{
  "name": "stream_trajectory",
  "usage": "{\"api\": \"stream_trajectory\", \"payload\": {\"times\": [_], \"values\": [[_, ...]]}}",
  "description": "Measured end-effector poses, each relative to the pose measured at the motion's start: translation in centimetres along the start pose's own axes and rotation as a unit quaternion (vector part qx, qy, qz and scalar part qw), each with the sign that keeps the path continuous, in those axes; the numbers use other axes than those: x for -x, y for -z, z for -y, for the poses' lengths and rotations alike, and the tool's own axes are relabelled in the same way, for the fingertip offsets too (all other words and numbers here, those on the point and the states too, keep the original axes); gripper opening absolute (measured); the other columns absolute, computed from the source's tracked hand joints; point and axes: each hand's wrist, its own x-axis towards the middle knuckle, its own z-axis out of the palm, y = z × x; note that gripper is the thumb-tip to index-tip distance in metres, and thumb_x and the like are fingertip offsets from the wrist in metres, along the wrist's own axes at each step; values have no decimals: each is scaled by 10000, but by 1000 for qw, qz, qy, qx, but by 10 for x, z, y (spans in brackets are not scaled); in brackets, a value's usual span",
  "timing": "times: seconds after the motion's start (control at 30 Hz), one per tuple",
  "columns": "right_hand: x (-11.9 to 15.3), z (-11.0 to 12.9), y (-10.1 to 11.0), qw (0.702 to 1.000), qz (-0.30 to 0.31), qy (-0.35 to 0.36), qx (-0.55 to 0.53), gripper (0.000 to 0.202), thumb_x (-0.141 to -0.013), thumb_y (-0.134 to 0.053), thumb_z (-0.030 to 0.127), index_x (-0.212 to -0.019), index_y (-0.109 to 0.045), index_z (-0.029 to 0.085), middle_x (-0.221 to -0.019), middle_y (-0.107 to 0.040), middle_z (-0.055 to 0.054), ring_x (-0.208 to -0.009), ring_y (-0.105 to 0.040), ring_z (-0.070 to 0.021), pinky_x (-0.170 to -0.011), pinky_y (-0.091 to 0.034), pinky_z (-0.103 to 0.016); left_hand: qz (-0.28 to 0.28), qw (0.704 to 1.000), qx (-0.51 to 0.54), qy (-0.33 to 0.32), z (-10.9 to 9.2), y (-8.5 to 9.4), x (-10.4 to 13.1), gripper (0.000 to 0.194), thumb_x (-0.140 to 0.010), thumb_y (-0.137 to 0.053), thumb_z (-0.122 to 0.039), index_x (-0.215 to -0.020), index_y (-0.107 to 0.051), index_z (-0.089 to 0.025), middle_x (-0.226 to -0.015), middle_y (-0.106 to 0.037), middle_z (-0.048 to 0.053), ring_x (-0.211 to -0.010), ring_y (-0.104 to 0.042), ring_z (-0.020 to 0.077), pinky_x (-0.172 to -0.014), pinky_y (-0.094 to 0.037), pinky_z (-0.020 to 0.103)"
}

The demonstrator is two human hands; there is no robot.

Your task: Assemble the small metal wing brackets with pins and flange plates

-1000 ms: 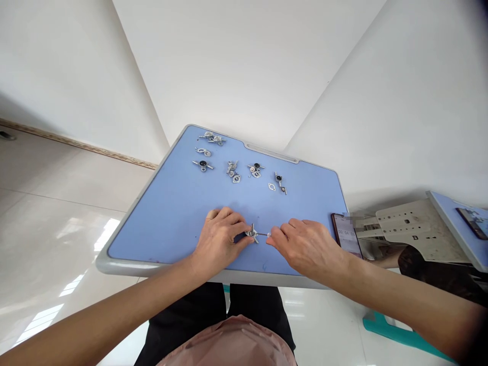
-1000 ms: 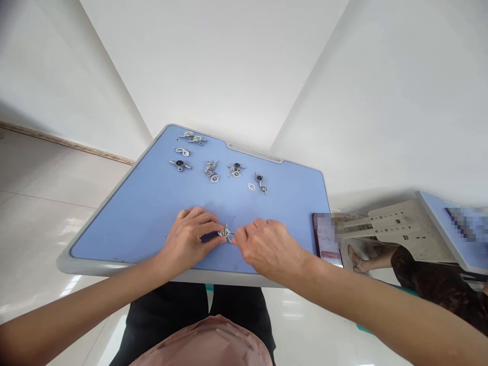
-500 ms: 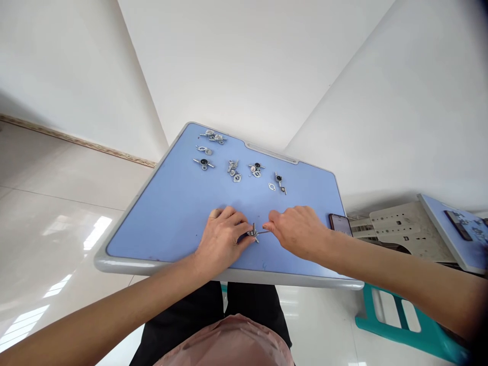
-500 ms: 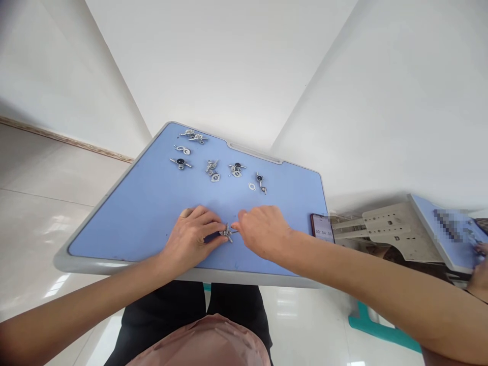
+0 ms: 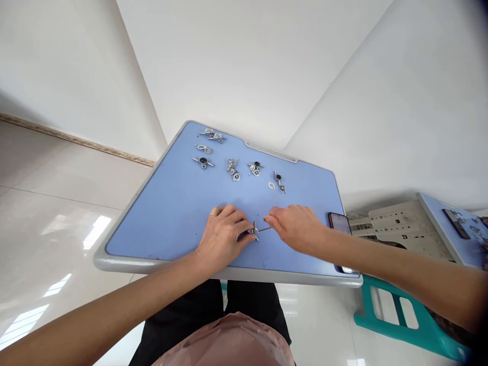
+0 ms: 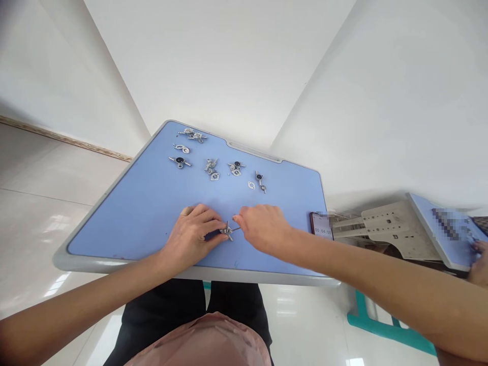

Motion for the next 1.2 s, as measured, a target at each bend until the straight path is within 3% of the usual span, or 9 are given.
{"api": "stream_trajectory", "payload": {"times": [0.13,0.3,0.5,0.63,0.77,0.97,1.03,1.13,1.2], "values": [[-2,-12,5,994,35,60,-80,166,-941,-487,317,-1022,-582,207,-723,-680,-5,-622,-586,-160,-530,-277,-265,3,1000,5,8,0,0,0,81,-836,-719,-292,-867,-714,-217,-867,-703,19,-858,-553,207,-769,-363,379],[5,-21,-9,980,-54,180,65,138,-951,-477,206,-1021,-592,174,-916,-700,-56,-782,-619,-171,-509,-190,-284,9,1000,19,19,1,0,-4,64,-844,-705,-273,-851,-710,-210,-863,-705,15,-854,-553,202,-796,-370,387],[5,-26,-22,988,-51,119,88,273,-1004,-410,310,-929,-632,172,-820,-698,-71,-675,-593,-165,-515,-183,-274,17,996,67,51,1,4,-6,56,-799,-732,-268,-799,-700,-222,-812,-697,-10,-817,-560,184,-816,-376,387],[8,-30,-27,991,-49,61,-111,233,-983,-415,299,-914,-617,206,-671,-642,11,-549,-513,-129,-528,-248,-248,23,993,97,59,2,7,-6,46,-791,-719,-267,-784,-691,-231,-788,-689,-20,-794,-562,173,-816,-374,382],[7,-25,-41,922,-100,73,-366,168,-889,-545,344,-867,-620,196,-502,-435,92,-465,-376,-89,-511,-303,-216,41,992,104,63,3,10,-7,58,-778,-722,-267,-755,-684,-230,-759,-677,-25,-778,-554,170,-814,-373,377],[-12,-12,-70,878,-126,93,-452,124,-812,-593,238,-817,-709,193,-532,-434,77,-496,-339,-71,-498,-266,-213,45,999,6,17,-6,17,-8,86,-825,-664,-237,-744,-670,-210,-756,-658,2,-782,-553,190,-736,-384,368],[-14,-7,-73,810,-85,11,-580,145,-821,-605,293,-802,-695,180,-535,-441,72,-489,-355,-74,-467,-257,-210,10,997,-71,-38,-14,23,-9,103,-867,-605,-199,-775,-652,-193,-794,-660,26,-816,-554,206,-800,-417,404],[-12,3,-74,594,-9,-76,-801,218,-875,-563,349,-916,-670,164,-660,-589,16,-541,-517,-96,-434,-311,-196,-59,974,-169,-139,-23,33,-13,164,-898,-509,-88,-853,-630,-187,-856,-659,45,-860,-563,204,-967,-414,476],[-11,12,-72,455,25,-46,-889,238,-909,-535,346,-996,-653,158,-828,-677,-48,-664,-626,-130,-504,-438,-219,-88,951,-211,-207,-23,36,-17,211,-888,-480,-29,-908,-622,-183,-865,-649,50,-852,-575,196,-939,-451,444]]}}
